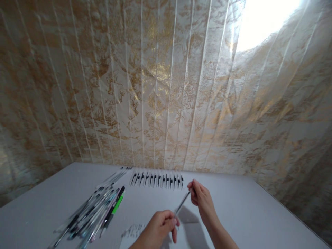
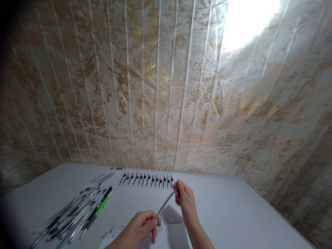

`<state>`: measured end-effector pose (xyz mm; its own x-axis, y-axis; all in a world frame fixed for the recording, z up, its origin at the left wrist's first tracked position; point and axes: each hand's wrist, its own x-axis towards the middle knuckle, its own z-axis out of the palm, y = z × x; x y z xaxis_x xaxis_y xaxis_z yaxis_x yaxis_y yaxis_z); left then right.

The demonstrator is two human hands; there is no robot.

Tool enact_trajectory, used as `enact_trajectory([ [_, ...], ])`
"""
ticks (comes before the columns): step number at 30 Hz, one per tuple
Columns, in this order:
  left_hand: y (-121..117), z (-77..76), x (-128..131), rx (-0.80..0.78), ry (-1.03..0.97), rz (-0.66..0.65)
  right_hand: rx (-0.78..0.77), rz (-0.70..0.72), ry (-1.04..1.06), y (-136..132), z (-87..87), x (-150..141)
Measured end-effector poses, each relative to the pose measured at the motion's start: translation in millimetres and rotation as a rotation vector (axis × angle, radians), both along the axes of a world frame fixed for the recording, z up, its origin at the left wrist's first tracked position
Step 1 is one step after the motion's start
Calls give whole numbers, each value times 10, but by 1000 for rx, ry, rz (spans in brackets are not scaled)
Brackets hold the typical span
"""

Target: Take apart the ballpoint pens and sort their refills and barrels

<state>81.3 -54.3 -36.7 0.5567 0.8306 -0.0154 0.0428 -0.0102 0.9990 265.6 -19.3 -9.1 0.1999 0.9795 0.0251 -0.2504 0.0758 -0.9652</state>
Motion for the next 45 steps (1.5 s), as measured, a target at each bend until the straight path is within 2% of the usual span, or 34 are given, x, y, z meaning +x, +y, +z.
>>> enact_trajectory([
  [4, 66, -74, -17, -49, -53, -23, 67, -193, 122, 37, 124, 320],
  [7, 81, -110, -2, -116, -98, -55, 49, -233, 140, 39, 120, 472],
  [10, 56, -117, 32, -152, -126, -38, -48, -88, 61, 15, 32, 393],
  [14, 26, -174, 85, -156, -160, 4, -109, 98, -64, -10, -114, 64],
  [17, 26, -220, 100, -135, -142, 34, -61, 129, -73, -4, -174, -111],
  [20, 26, -207, 91, -170, -138, 24, -44, 140, -99, -12, -175, -161],
  [26, 14, -171, 137, -261, -263, 36, -54, 238, -99, -110, -155, -260],
  [30, 31, -204, 145, -201, -354, 53, -56, 375, -274, -157, -281, -366],
  [32, 40, -222, 106, -121, -278, 30, -59, 415, -348, -134, -347, -337],
  [35, 51, -257, 35, 7, -98, 28, -103, 409, -484, 24, -383, -120],
  [38, 67, -309, 10, 62, -9, 47, -185, 233, -736, 324, -348, 211],
  [41, 84, -362, 27, 63, 42, 42, -230, 139, -890, 660, -296, 453],
  [45, 99, -401, 42, 3, 79, 4, -253, 32, -1122, 994, -265, 501],
])
